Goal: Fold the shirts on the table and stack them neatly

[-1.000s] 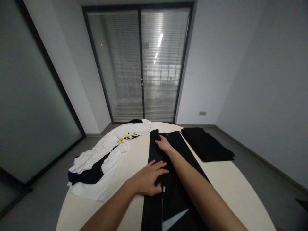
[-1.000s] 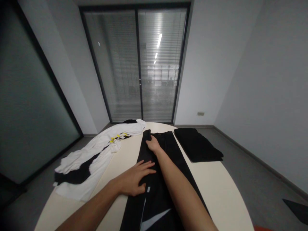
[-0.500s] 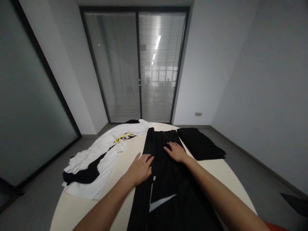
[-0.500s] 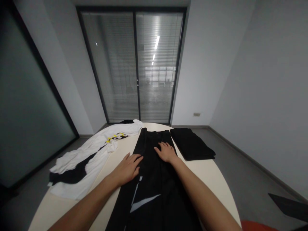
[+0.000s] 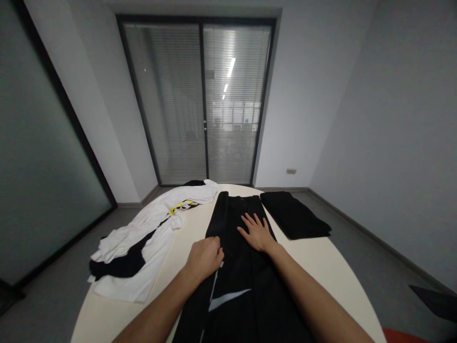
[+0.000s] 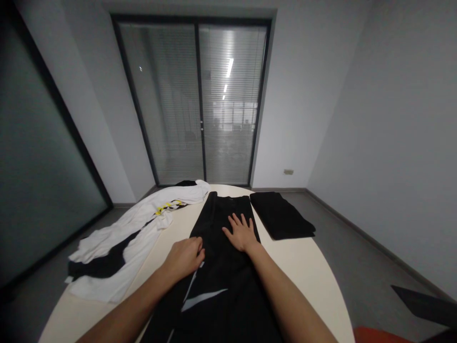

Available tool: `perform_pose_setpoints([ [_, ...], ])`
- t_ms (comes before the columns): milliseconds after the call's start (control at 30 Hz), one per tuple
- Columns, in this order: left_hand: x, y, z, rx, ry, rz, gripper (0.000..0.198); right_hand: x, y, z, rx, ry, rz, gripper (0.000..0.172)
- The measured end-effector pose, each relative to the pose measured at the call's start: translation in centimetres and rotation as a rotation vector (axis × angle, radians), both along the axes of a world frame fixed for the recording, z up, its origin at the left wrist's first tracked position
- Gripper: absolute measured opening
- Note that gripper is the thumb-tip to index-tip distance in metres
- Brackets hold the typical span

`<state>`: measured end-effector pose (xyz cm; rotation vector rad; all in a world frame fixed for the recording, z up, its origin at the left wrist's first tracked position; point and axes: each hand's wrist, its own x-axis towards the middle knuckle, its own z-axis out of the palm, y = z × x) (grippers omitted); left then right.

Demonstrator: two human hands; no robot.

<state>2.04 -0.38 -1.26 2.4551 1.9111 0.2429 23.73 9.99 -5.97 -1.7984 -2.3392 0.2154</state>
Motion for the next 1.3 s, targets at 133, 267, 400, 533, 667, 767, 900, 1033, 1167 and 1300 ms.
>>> perform_pose_setpoints([
  [133,0.1,0.3,0.2,0.036,-0.215,0.046,0.019,0.2,-0.5,0.2,0.034,0.052,0.015,0.069],
  [267,0.6,0.2,-0.3,-0.03,-0.386,-0.106,0.021,0.4,-0.7,0.3,0.092,0.121,0.039,0.058],
  [400,0.3,-0.1,-0.8,-0.031,-0.302,-0.36,0.023,0.7,-0.6,0.5,0.173,0.203,0.068,0.048],
  [533,-0.6,-0.2,-0.6,0.002,-0.155,-0.564,0.039,1.6,-0.3,0.9,0.228,0.31,0.075,0.039],
  [667,-0.9,0.2,-0.3,0.012,-0.118,-0.601,0.023,3.1,-0.1,0.8,0.161,0.345,0.219,0.04],
  [767,-0.5,0.3,-0.3,0.06,-0.234,-0.557,0.022,3.5,-0.1,0.4,0.161,0.356,0.263,0.039],
  [900,0.2,-0.2,-0.4,0.092,-0.372,-0.525,0.026,3.4,-0.1,-0.1,0.194,0.345,0.275,0.036],
  [1033,0.5,-1.1,-0.6,0.016,-0.278,-0.637,0.038,3.3,-0.2,0.0,0.202,0.336,0.28,0.036],
  [1167,0.4,-1.7,0.1,-0.052,-0.258,-0.713,0.043,3.5,-0.4,0.0,0.159,0.261,0.31,0.04],
  [1300,0.7,-2.4,1.1,-0.129,-0.25,-0.761,0.034,3.8,-0.3,-0.1,0.148,0.246,0.318,0.043],
])
